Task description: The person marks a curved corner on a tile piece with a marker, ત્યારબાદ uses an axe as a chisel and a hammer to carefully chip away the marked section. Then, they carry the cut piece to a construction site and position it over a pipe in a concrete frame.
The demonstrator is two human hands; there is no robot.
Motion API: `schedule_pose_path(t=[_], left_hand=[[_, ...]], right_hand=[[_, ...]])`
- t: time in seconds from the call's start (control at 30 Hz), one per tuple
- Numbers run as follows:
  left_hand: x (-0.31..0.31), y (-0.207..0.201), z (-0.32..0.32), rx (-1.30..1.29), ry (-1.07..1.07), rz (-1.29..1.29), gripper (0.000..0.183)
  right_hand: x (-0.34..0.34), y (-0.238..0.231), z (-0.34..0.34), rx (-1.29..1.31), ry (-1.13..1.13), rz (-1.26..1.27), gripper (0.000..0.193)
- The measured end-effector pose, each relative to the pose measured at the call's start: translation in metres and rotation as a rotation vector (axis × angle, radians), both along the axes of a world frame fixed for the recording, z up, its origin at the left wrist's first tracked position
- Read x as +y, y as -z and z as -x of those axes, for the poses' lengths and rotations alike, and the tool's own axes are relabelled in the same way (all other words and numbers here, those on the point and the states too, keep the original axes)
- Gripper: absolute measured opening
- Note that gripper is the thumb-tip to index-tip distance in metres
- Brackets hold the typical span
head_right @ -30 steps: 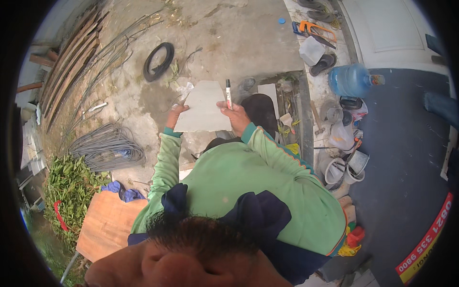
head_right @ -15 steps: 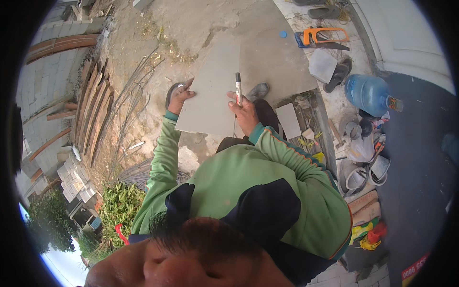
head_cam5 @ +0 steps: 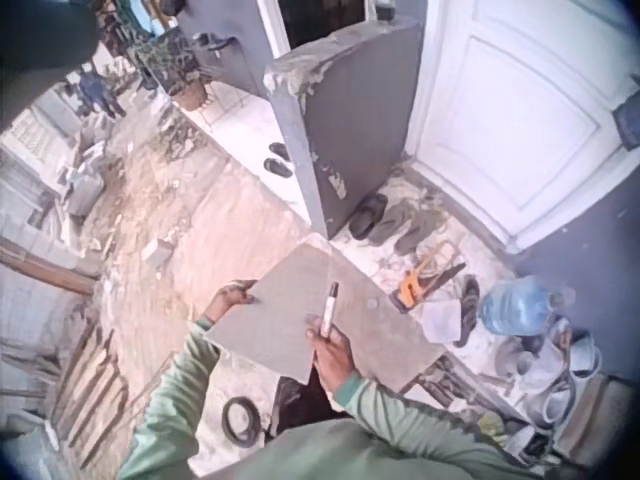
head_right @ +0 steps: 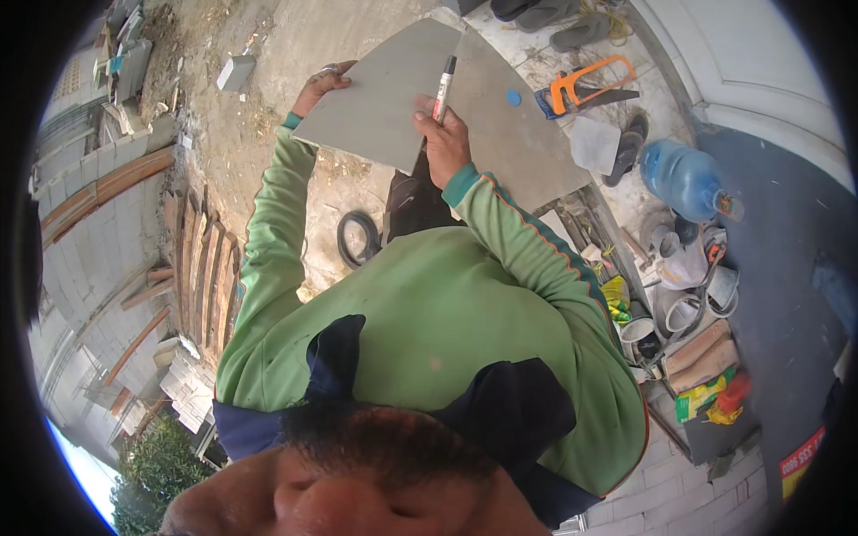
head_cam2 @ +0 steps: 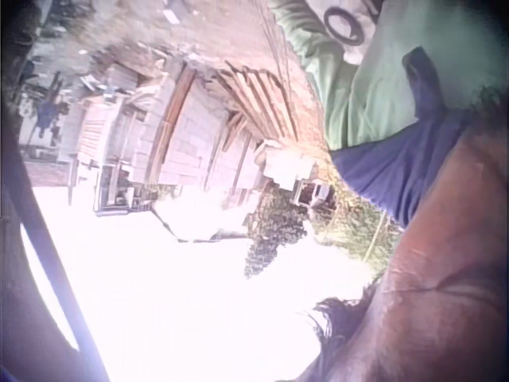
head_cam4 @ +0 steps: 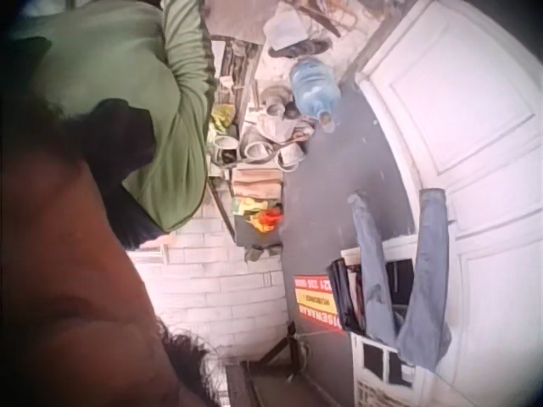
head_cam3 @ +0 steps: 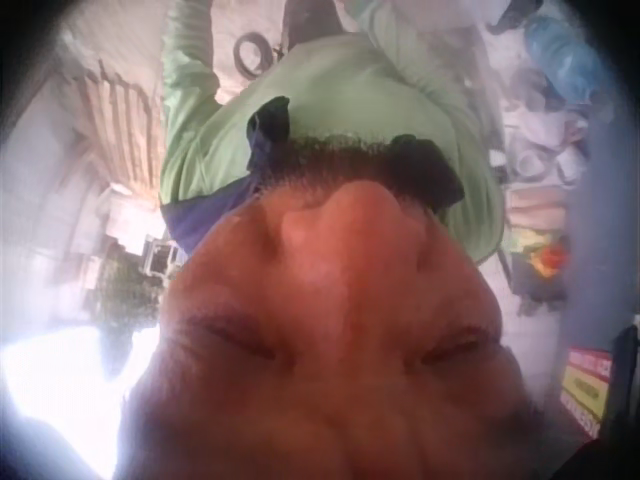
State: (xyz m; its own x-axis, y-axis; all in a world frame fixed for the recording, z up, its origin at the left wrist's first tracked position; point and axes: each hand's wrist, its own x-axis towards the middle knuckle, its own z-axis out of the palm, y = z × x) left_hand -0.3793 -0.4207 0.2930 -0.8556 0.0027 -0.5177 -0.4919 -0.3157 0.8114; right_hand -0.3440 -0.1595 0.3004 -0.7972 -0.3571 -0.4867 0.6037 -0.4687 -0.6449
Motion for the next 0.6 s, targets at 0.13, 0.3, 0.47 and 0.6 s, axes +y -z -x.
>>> schedule_pose_path(t=[0.13, 0.3, 0.47, 0.6], left_hand=[[-0.029, -0.011, 0.098, -0.084, 0.138, -0.164, 0.051], [-0.06, -0.013, 0.183, -0.175, 0.223, -0.232, 0.052], [-0.066, -0.043, 0.26, -0.263, 0.284, -0.223, 0.049], [-0.073, -0.049, 0.295, -0.309, 0.348, -0.21, 0.048]], right_hand=[[-0.033, -0.008, 0.066, -0.127, 0.102, -0.016, 0.033], [-0.068, -0.052, 0.128, -0.168, 0.227, -0.015, 0.033], [-0.094, -0.063, 0.182, -0.227, 0.341, -0.086, 0.034], [-0.104, -0.074, 0.213, -0.286, 0.462, -0.007, 0.036]])
